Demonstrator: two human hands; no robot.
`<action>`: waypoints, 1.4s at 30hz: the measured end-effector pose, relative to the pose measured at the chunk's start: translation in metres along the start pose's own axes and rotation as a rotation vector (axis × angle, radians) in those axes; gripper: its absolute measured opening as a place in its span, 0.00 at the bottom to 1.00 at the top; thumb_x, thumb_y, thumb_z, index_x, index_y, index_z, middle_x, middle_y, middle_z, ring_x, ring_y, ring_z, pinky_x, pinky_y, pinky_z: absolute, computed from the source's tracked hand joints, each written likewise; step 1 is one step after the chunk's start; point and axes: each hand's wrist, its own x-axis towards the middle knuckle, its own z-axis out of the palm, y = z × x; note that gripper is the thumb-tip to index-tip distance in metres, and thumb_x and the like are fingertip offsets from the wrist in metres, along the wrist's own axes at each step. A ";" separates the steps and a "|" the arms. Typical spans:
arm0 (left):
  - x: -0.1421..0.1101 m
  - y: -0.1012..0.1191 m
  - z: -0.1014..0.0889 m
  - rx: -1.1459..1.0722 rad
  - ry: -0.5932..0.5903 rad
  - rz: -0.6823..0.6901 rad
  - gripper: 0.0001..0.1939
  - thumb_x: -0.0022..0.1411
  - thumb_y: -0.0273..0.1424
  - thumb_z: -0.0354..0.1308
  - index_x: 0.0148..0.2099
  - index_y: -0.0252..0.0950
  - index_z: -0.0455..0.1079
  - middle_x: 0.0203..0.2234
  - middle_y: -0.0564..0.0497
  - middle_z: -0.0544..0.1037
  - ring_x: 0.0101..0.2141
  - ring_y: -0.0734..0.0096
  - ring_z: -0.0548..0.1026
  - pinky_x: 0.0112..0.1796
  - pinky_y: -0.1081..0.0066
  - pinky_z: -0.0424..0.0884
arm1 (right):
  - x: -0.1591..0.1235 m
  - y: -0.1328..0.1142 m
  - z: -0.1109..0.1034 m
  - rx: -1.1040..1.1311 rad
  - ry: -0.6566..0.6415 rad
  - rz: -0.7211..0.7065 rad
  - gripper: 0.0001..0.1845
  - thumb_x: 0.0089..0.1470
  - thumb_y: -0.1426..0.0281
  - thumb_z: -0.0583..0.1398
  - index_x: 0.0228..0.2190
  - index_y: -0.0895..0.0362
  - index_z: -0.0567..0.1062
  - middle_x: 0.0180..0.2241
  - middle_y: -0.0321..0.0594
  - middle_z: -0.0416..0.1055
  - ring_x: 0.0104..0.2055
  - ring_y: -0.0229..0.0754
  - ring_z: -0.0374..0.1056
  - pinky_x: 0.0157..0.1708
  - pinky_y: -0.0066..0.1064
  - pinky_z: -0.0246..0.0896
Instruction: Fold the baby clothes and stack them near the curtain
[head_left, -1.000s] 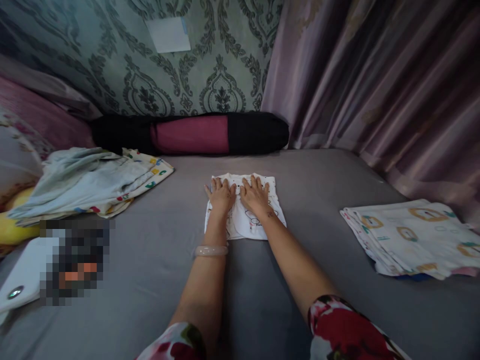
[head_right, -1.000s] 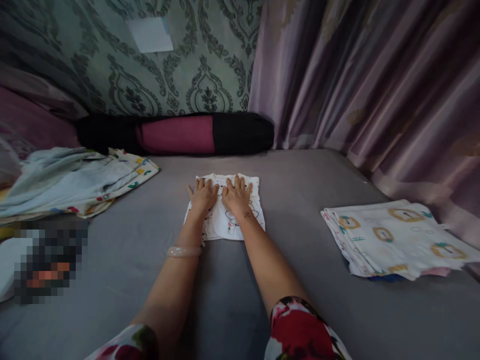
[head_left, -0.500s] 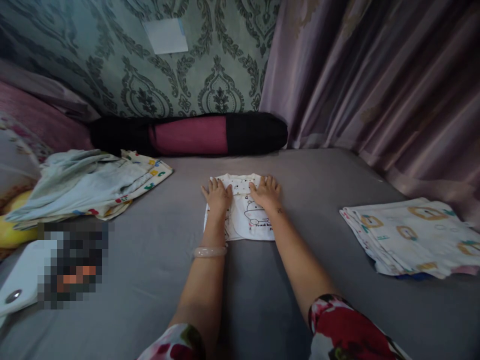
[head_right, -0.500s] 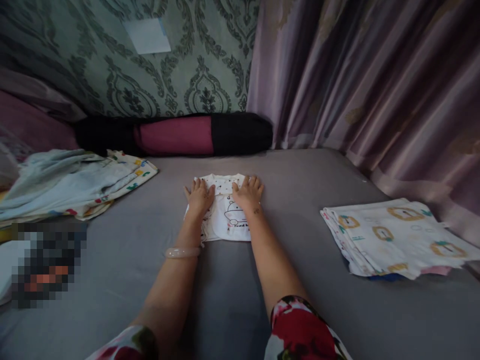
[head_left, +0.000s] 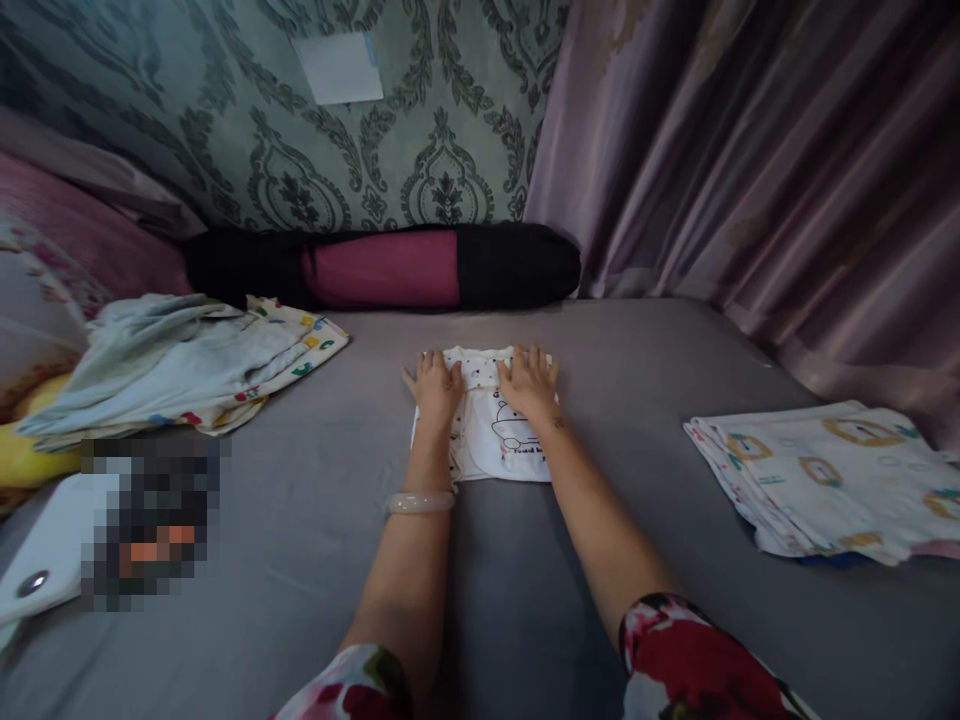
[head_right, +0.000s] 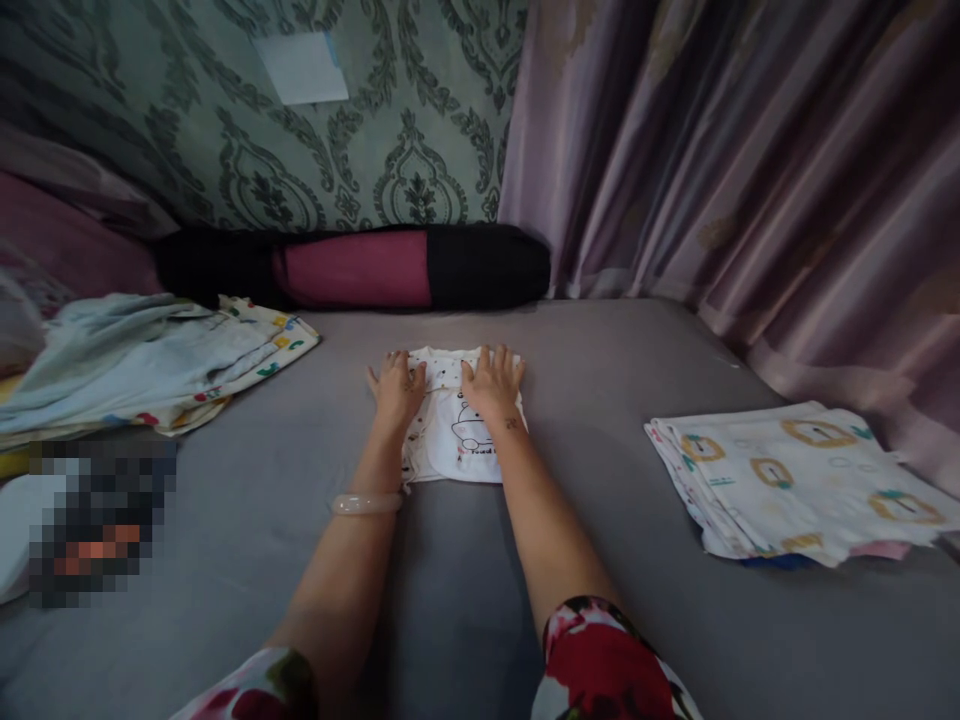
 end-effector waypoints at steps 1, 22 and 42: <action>0.000 0.002 0.000 -0.008 0.005 0.024 0.24 0.68 0.36 0.45 0.61 0.32 0.62 0.62 0.38 0.65 0.65 0.52 0.56 0.63 0.42 0.43 | -0.002 -0.004 0.001 0.008 0.006 -0.066 0.31 0.66 0.58 0.44 0.64 0.62 0.56 0.67 0.57 0.47 0.69 0.57 0.39 0.64 0.56 0.31; -0.019 -0.048 -0.015 -0.162 -0.082 0.292 0.22 0.63 0.30 0.54 0.59 0.31 0.63 0.56 0.35 0.68 0.56 0.55 0.68 0.57 0.59 0.64 | -0.025 0.041 -0.005 0.336 0.125 -0.143 0.25 0.58 0.72 0.53 0.57 0.65 0.67 0.55 0.53 0.68 0.58 0.45 0.64 0.58 0.34 0.56; -0.102 -0.060 -0.094 -0.573 -0.566 -0.143 0.36 0.58 0.29 0.60 0.66 0.35 0.50 0.21 0.59 0.70 0.21 0.76 0.70 0.24 0.77 0.67 | -0.119 0.080 -0.045 0.401 -0.209 0.037 0.22 0.58 0.63 0.57 0.53 0.56 0.70 0.24 0.34 0.72 0.24 0.38 0.67 0.29 0.28 0.60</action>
